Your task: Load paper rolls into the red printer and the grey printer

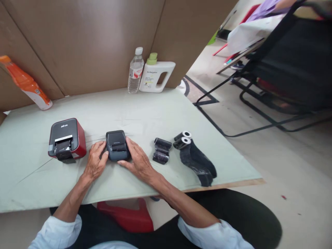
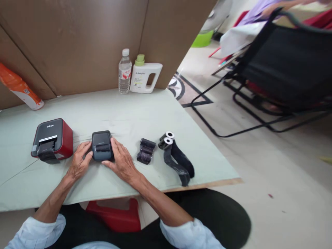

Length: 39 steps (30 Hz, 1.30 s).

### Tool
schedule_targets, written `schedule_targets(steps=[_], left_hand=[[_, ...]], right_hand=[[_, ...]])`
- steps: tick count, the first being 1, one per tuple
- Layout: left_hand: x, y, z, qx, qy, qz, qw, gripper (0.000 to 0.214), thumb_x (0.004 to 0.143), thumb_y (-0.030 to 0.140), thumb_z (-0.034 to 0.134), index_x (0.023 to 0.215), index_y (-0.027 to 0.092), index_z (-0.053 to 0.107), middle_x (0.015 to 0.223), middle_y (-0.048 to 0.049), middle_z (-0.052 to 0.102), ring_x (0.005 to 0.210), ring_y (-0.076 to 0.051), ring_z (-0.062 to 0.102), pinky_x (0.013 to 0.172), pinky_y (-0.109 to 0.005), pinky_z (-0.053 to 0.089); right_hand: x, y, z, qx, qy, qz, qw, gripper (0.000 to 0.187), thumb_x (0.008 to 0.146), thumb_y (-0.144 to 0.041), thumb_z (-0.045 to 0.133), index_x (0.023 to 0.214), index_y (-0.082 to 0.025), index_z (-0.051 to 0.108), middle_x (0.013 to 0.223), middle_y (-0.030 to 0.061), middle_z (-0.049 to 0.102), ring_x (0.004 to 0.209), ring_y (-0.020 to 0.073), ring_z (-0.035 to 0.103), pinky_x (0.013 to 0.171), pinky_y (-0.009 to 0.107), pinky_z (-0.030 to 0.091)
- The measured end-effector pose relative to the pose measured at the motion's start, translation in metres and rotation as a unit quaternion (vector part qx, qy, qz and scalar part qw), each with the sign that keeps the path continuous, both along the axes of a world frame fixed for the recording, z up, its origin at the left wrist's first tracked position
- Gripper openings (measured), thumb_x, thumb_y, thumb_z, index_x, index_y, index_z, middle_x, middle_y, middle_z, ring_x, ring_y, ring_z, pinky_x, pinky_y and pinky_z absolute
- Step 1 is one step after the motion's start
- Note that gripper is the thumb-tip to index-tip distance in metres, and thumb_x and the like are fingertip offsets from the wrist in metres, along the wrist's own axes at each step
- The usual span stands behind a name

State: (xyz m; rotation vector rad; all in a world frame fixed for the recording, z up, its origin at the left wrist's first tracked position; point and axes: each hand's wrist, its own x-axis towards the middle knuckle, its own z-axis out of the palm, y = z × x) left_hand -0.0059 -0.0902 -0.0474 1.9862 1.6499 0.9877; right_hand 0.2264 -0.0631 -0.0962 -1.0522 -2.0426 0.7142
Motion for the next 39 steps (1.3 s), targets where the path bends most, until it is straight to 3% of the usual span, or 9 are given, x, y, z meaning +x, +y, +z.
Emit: schedule_targets(steps=[10, 15, 19, 24, 29, 33, 39], left_hand=[[-0.007, 0.019, 0.003, -0.007, -0.039, 0.0, 0.999, 0.034, 0.094, 0.02, 0.053, 0.118, 0.019, 0.077, 0.123, -0.0113, 0.077, 0.119, -0.028, 0.07, 0.113, -0.047, 0.053], [-0.009, 0.045, 0.018, -0.109, -0.074, 0.033, 0.991, 0.02, 0.089, 0.013, 0.055, 0.097, 0.016, 0.073, 0.093, -0.0065, 0.076, 0.087, -0.022, 0.071, 0.087, -0.037, 0.061], [-0.007, 0.053, 0.026, -0.173, -0.114, 0.064, 0.976, 0.016, 0.086, 0.008, 0.054, 0.091, 0.015, 0.067, 0.076, -0.001, 0.068, 0.068, -0.016, 0.066, 0.066, -0.026, 0.055], [-0.009, 0.049, 0.027, -0.213, -0.168, 0.059, 0.961, 0.013, 0.086, 0.01, 0.062, 0.098, 0.014, 0.068, 0.07, 0.0014, 0.065, 0.063, -0.013, 0.064, 0.058, -0.021, 0.051], [-0.01, 0.059, 0.031, -0.218, -0.182, 0.044, 0.958, 0.038, 0.085, 0.01, 0.069, 0.122, 0.01, 0.068, 0.067, 0.0033, 0.064, 0.056, -0.011, 0.061, 0.053, -0.019, 0.049], [-0.015, 0.067, 0.034, -0.236, -0.19, 0.009, 0.953, 0.051, 0.084, 0.008, 0.066, 0.136, 0.008, 0.066, 0.064, 0.0036, 0.063, 0.051, -0.01, 0.059, 0.047, -0.018, 0.045], [-0.018, 0.067, 0.03, -0.251, -0.218, -0.008, 0.943, 0.059, 0.081, 0.006, 0.063, 0.14, 0.008, 0.066, 0.066, 0.0012, 0.066, 0.053, -0.01, 0.06, 0.045, -0.016, 0.044]], right_hand=[[-0.002, 0.01, -0.002, -0.002, 0.013, 0.001, 1.0, 0.105, 0.088, -0.05, 0.081, 0.172, -0.023, 0.024, 0.168, 0.0193, 0.044, 0.156, 0.0388, 0.042, 0.129, 0.063, 0.034], [-0.007, 0.016, 0.0, -0.005, 0.025, -0.001, 1.0, 0.103, 0.084, -0.049, 0.084, 0.168, -0.02, 0.033, 0.167, 0.0209, 0.046, 0.154, 0.0391, 0.044, 0.128, 0.061, 0.035], [-0.015, 0.016, 0.003, 0.002, 0.042, -0.017, 0.999, 0.098, 0.082, -0.049, 0.084, 0.165, -0.021, 0.039, 0.163, 0.0204, 0.051, 0.151, 0.0397, 0.049, 0.127, 0.062, 0.037], [-0.019, 0.005, 0.005, 0.017, 0.054, -0.027, 0.998, 0.093, 0.085, -0.046, 0.081, 0.164, -0.021, 0.04, 0.162, 0.0198, 0.052, 0.151, 0.0382, 0.048, 0.125, 0.061, 0.039], [-0.021, 0.002, 0.007, 0.02, 0.036, -0.038, 0.998, 0.097, 0.082, -0.043, 0.083, 0.165, -0.021, 0.037, 0.16, 0.0203, 0.053, 0.148, 0.0381, 0.05, 0.123, 0.061, 0.041], [-0.023, 0.005, 0.006, 0.02, 0.014, -0.045, 0.999, 0.102, 0.08, -0.041, 0.085, 0.166, -0.02, 0.035, 0.162, 0.0217, 0.05, 0.151, 0.0382, 0.047, 0.124, 0.06, 0.039], [-0.022, 0.005, 0.005, 0.021, 0.014, -0.049, 0.998, 0.101, 0.08, -0.039, 0.085, 0.165, -0.018, 0.035, 0.162, 0.0218, 0.05, 0.151, 0.0373, 0.047, 0.124, 0.057, 0.04]])
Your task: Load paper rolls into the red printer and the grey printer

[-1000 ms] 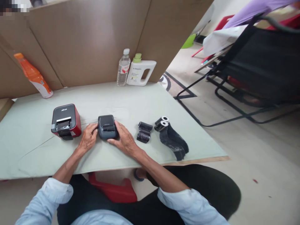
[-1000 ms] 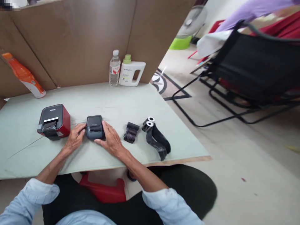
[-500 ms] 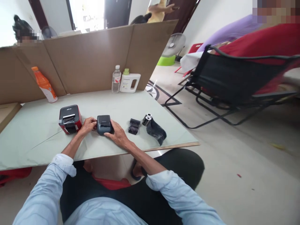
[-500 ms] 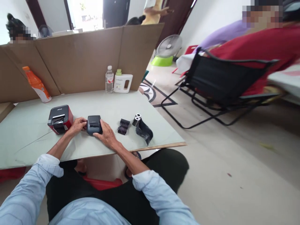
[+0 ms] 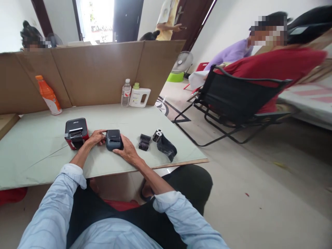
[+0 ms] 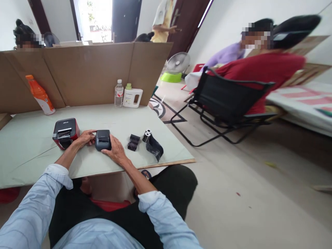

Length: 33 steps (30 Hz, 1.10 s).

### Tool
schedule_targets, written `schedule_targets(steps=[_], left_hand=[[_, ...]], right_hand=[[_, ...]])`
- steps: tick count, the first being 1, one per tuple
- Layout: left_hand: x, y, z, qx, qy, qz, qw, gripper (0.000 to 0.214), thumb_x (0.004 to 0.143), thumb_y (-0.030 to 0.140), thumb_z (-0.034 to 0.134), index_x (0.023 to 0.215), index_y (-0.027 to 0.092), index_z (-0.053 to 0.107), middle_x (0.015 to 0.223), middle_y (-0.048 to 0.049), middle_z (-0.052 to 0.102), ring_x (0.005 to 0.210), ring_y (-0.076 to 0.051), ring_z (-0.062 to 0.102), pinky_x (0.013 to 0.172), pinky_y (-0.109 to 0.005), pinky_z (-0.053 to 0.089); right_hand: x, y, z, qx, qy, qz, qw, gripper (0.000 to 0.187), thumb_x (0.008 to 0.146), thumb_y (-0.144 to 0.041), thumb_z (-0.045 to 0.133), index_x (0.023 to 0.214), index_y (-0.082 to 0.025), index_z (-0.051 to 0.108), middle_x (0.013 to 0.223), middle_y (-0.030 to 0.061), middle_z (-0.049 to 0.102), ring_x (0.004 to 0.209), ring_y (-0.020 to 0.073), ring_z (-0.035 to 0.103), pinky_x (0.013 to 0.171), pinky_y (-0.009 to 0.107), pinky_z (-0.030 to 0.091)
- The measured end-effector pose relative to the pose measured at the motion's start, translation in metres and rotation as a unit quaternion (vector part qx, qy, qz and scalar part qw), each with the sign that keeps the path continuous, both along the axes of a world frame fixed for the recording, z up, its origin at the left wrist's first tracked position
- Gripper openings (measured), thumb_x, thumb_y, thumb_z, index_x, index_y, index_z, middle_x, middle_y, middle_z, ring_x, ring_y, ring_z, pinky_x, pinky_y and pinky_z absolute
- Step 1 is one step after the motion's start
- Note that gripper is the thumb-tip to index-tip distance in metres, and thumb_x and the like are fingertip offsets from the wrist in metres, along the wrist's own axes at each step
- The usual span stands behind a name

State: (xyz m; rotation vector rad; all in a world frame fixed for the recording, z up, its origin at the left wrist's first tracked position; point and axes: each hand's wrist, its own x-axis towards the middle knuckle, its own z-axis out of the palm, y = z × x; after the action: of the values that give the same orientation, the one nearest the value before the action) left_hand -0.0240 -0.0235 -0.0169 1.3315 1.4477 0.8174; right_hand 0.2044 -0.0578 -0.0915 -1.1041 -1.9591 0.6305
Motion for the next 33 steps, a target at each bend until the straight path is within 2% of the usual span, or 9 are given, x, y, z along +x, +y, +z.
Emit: schedule_targets(steps=[4, 11, 18, 24, 29, 33], left_hand=[[0.001, 0.0, 0.0, -0.006, -0.015, -0.004, 1.0, 0.059, 0.082, 0.006, 0.063, 0.141, 0.01, 0.067, 0.067, 0.0008, 0.065, 0.054, -0.01, 0.061, 0.044, -0.015, 0.042], [0.003, 0.005, 0.002, -0.031, -0.013, 0.015, 0.999, 0.068, 0.077, 0.004, 0.063, 0.144, 0.011, 0.065, 0.067, 0.0013, 0.066, 0.051, -0.01, 0.059, 0.044, -0.016, 0.042], [0.004, 0.011, 0.002, -0.045, 0.022, 0.032, 0.998, 0.072, 0.072, 0.006, 0.065, 0.144, 0.014, 0.065, 0.065, 0.0014, 0.066, 0.049, -0.011, 0.058, 0.044, -0.017, 0.039], [0.006, 0.016, 0.001, -0.044, 0.053, 0.04, 0.997, 0.073, 0.071, 0.008, 0.066, 0.143, 0.014, 0.065, 0.067, -0.001, 0.07, 0.05, -0.012, 0.061, 0.046, -0.018, 0.042], [0.008, 0.012, 0.004, -0.04, 0.067, 0.043, 0.996, 0.074, 0.072, 0.006, 0.064, 0.146, 0.013, 0.064, 0.065, -0.0004, 0.069, 0.051, -0.013, 0.063, 0.047, -0.018, 0.044], [0.006, 0.006, 0.006, -0.033, 0.068, 0.033, 0.997, 0.075, 0.076, 0.009, 0.063, 0.151, 0.015, 0.06, 0.065, -0.0001, 0.069, 0.053, -0.014, 0.065, 0.048, -0.018, 0.046]], right_hand=[[0.0, 0.0, 0.0, -0.001, -0.002, -0.005, 1.0, 0.1, 0.08, -0.039, 0.084, 0.165, -0.017, 0.036, 0.16, 0.0216, 0.052, 0.149, 0.0375, 0.049, 0.123, 0.057, 0.041], [0.001, 0.003, -0.002, 0.004, 0.015, -0.004, 1.0, 0.1, 0.078, -0.043, 0.087, 0.163, -0.022, 0.04, 0.157, 0.0175, 0.057, 0.145, 0.0392, 0.053, 0.122, 0.059, 0.042], [0.003, 0.003, 0.0, -0.008, 0.028, -0.001, 1.0, 0.1, 0.077, -0.04, 0.087, 0.164, -0.02, 0.041, 0.159, 0.0171, 0.055, 0.147, 0.0384, 0.051, 0.125, 0.057, 0.039], [0.004, 0.006, -0.001, -0.018, 0.042, 0.005, 0.999, 0.103, 0.076, -0.041, 0.087, 0.165, -0.023, 0.039, 0.159, 0.0159, 0.056, 0.145, 0.0385, 0.053, 0.124, 0.058, 0.04], [0.002, 0.006, 0.002, -0.028, 0.046, -0.001, 0.999, 0.102, 0.073, -0.039, 0.087, 0.163, -0.019, 0.042, 0.154, 0.017, 0.059, 0.142, 0.0388, 0.056, 0.121, 0.056, 0.043], [0.001, 0.007, 0.002, -0.019, 0.058, 0.007, 0.998, 0.099, 0.074, -0.039, 0.086, 0.162, -0.022, 0.044, 0.155, 0.015, 0.06, 0.142, 0.038, 0.056, 0.121, 0.056, 0.043]])
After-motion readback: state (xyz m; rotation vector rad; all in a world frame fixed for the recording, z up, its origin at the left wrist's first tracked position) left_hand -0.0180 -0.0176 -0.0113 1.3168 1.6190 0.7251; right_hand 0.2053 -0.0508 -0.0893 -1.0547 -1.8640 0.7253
